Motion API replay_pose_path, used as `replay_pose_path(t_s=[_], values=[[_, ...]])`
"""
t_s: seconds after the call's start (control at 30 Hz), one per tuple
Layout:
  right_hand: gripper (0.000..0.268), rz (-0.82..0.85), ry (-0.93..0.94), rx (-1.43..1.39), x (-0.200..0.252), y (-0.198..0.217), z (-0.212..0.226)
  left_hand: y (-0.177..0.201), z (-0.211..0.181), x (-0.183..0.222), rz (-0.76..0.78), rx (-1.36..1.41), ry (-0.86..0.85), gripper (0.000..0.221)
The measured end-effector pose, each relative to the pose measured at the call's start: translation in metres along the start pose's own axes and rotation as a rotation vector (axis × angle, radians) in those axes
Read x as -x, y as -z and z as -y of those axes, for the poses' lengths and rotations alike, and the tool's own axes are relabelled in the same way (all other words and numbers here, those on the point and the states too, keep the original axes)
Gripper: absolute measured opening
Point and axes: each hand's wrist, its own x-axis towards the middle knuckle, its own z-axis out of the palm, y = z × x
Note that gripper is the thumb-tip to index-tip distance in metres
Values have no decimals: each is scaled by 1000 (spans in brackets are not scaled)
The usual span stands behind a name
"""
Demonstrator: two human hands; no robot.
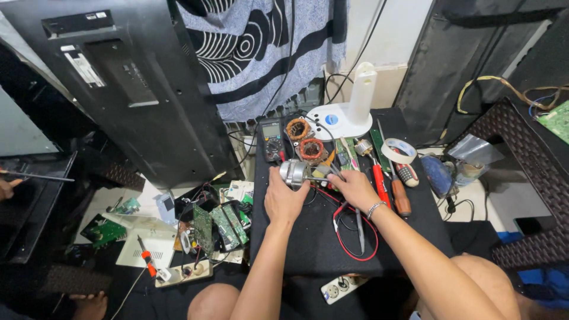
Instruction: Testing and repairing a small electric motor using a multimeter and screwdriver
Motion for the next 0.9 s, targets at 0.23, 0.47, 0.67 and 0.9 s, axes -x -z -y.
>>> replay_pose_path(t_s=[0.23, 0.47, 0.67, 0.9], values=[[43, -106, 7, 140, 44, 26, 34, 5, 5, 4, -21, 41, -39, 89], [28, -169, 236, 455, 49, 30, 17, 24, -4, 16, 71, 80, -124, 93], [29, -108, 188, 545, 54, 36, 28, 16, -10, 14, 12, 77, -125, 88], [26, -35, 139, 601, 55, 41, 33, -6, -11, 4, 30, 87, -71, 86]])
